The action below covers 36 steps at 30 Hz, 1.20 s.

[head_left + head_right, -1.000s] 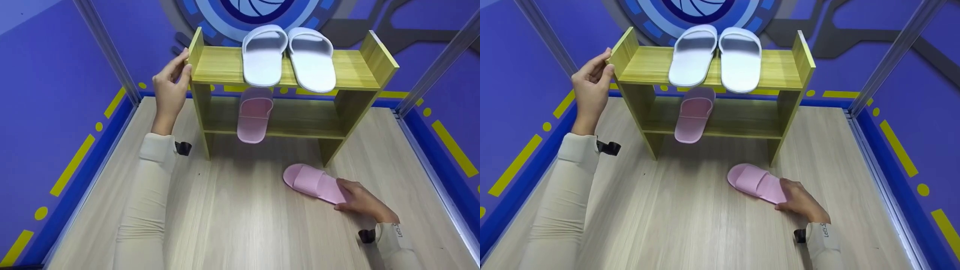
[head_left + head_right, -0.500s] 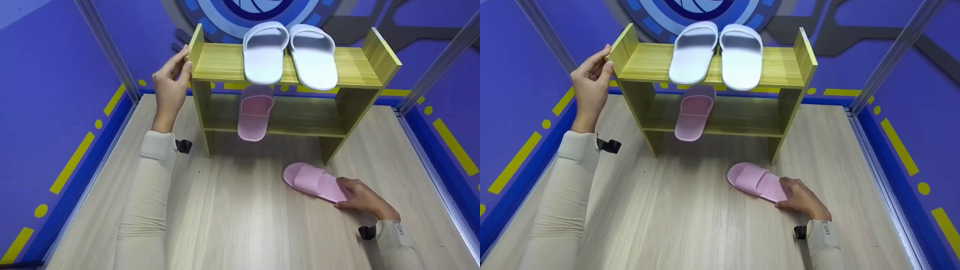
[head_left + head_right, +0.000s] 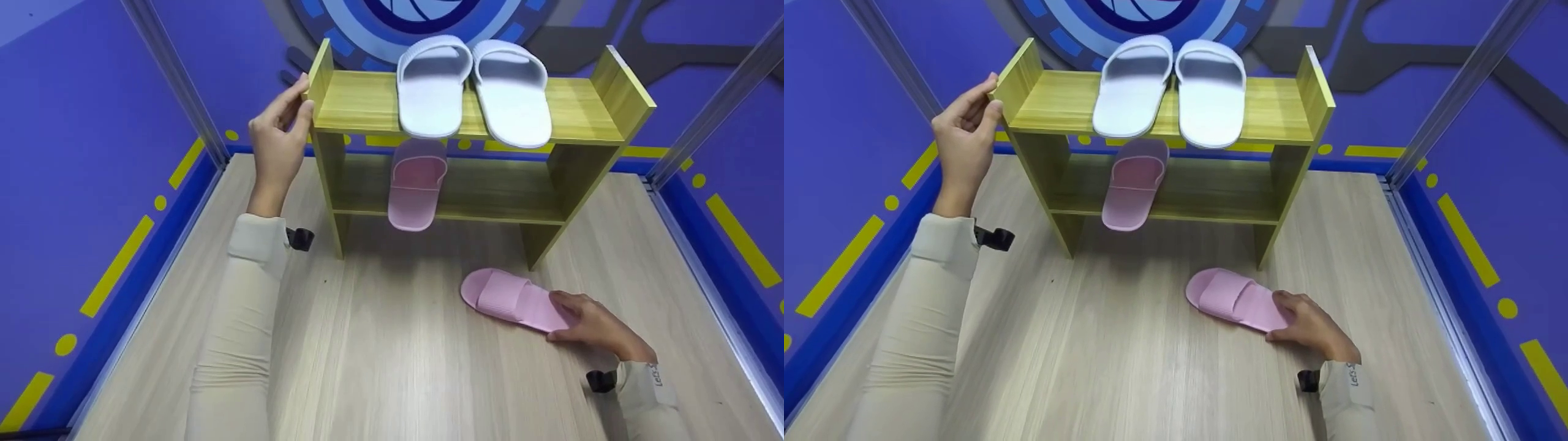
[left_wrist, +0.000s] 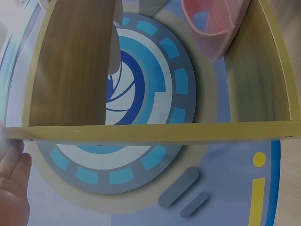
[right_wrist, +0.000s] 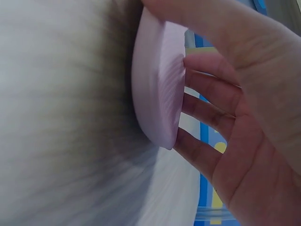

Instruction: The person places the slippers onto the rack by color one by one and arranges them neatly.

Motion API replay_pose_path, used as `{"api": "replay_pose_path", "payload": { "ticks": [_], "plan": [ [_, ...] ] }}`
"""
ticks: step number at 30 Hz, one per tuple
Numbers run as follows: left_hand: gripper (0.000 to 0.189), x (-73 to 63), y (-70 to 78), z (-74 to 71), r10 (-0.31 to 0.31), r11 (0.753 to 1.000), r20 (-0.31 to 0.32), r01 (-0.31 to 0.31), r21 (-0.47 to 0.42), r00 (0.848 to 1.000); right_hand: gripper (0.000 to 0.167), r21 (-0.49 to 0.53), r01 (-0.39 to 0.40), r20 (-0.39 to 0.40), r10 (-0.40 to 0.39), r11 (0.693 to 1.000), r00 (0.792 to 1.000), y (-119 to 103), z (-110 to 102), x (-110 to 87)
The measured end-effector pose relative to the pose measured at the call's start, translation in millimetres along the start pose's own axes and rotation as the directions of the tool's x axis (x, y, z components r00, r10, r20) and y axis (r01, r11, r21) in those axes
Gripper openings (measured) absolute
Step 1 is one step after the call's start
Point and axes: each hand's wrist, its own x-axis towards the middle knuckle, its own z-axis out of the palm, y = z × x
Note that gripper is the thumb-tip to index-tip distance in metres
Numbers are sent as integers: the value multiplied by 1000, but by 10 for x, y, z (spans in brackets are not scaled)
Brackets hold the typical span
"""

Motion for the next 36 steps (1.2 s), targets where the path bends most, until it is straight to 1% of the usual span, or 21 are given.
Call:
{"api": "replay_pose_path", "payload": {
  "ticks": [4,10,14,16,23,26,27,30,33,36],
  "plan": [
    [30,1,5,0,-19,1000,2,19,0,1000,92,8,-8,12,8,1000,1000,-29,-26,0],
    [31,10,-5,9,-42,999,1,42,1,999,93,48,-29,23,28,998,999,-68,-76,-7],
    [31,5,-12,2,-27,1000,5,27,2,1000,91,57,-6,-7,6,998,1000,-74,-97,-19],
    [31,-1,-9,-4,-10,1000,5,10,6,1000,89,67,5,-16,-4,998,1000,-74,-110,-29],
    [31,-1,-19,-6,2,1000,1,-2,-8,1000,92,102,-46,8,45,994,999,-121,-178,-61],
    [30,1,-27,-2,0,1000,1,0,-6,1000,91,100,-51,12,50,994,999,-149,-215,-64],
    [30,3,-21,1,-10,1000,1,10,-7,1000,91,102,-49,12,48,994,999,-158,-228,-64],
    [31,3,15,9,-34,999,4,34,0,999,90,104,-36,1,36,994,999,-190,-264,-61],
    [31,-7,113,9,-51,999,5,51,1,999,90,104,-21,-10,22,994,1000,-228,-303,-54],
    [30,-24,211,1,-48,999,8,48,6,999,90,99,-19,-9,20,995,1000,-265,-339,-48]
  ]
}}
